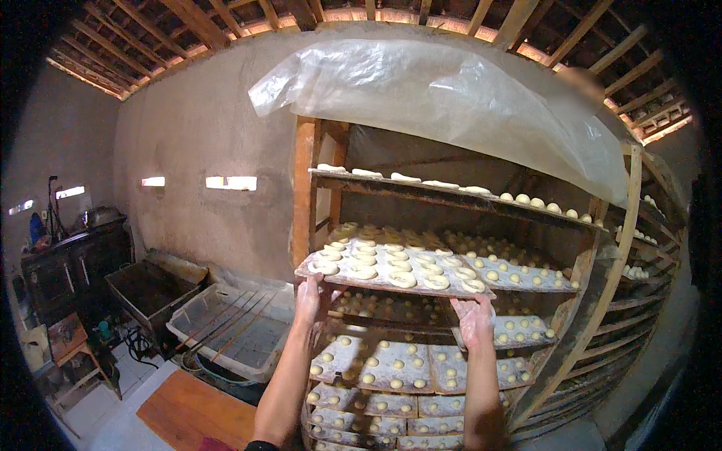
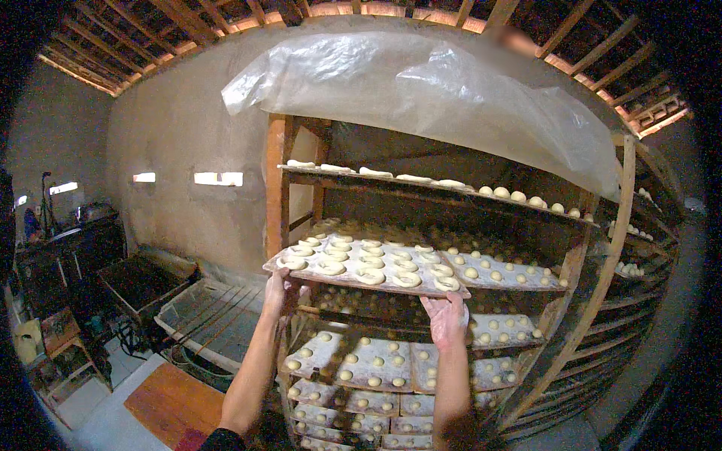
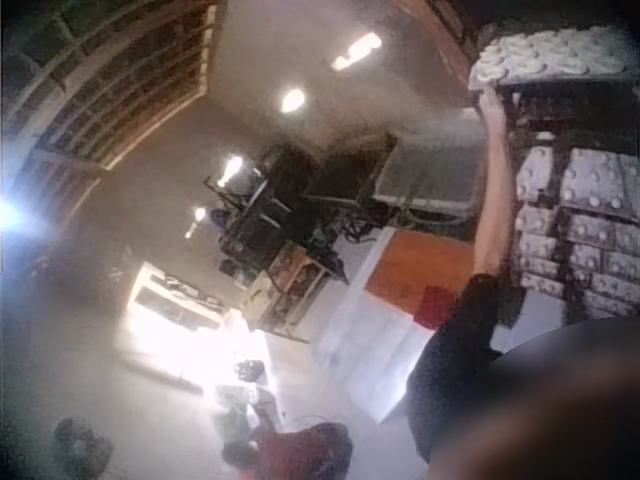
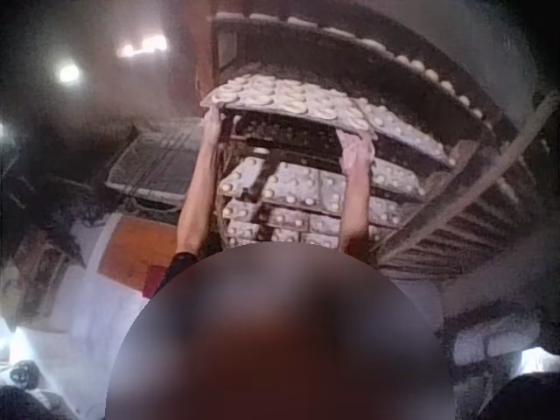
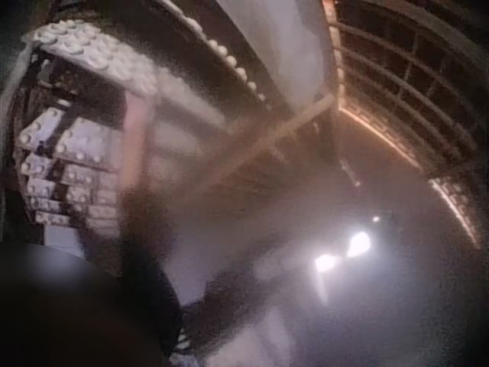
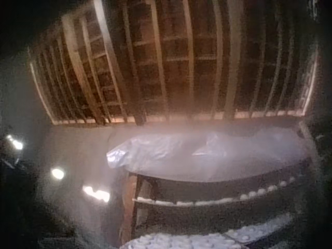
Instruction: The person shapes small dough pieces into ring shapes by hand and places them on a floured wooden board. Another person rolls out dough nearby. The shaped dough rings are arranged in rows on the board and later placed on a multi-tiered rack.
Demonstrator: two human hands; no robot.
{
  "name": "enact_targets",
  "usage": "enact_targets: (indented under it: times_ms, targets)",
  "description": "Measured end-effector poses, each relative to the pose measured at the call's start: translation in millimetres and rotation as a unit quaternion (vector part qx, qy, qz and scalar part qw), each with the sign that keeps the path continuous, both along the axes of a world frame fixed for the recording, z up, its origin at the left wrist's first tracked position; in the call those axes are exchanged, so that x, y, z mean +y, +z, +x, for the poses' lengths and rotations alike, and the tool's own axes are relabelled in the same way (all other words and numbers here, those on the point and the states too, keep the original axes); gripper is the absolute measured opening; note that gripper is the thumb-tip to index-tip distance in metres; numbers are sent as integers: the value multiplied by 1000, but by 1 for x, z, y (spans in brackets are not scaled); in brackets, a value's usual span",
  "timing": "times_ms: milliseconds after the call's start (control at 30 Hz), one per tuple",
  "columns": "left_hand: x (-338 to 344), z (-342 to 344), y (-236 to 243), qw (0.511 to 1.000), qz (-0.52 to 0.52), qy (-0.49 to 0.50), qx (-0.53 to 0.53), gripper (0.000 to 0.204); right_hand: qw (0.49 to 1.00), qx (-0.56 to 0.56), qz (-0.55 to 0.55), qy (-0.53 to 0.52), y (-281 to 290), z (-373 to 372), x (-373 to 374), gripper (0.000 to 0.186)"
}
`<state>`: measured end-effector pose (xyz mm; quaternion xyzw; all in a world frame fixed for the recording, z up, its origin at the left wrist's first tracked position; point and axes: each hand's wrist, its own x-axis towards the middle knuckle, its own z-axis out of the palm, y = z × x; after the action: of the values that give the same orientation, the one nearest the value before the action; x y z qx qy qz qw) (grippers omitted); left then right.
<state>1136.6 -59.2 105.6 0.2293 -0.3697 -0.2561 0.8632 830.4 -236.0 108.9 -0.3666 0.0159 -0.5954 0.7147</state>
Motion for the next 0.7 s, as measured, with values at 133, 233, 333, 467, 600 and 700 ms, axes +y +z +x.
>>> enact_targets:
  times_ms: [133,233,333,467,600,700]
  targets:
    - [-11,-4,1,996,42,79,6,34,995,-15,-15,102,1,2,-21,44]
    - [-18,-2,3,998,-6,64,17,31,990,-10,-24,139,0,8,-36,44]
    - [-24,6,0,991,57,119,-19,26,989,19,-17,146,1,12,-53,42]
    - [-32,18,-10,989,70,125,-46,32,985,101,-24,139,-8,7,-61,45]
    - [-67,6,-29,961,27,232,-151,40,841,300,-440,-95,-52,22,-35,38]
    - [-98,-44,-63,991,111,41,-56,53,870,352,-306,-159,-105,53,20,35]
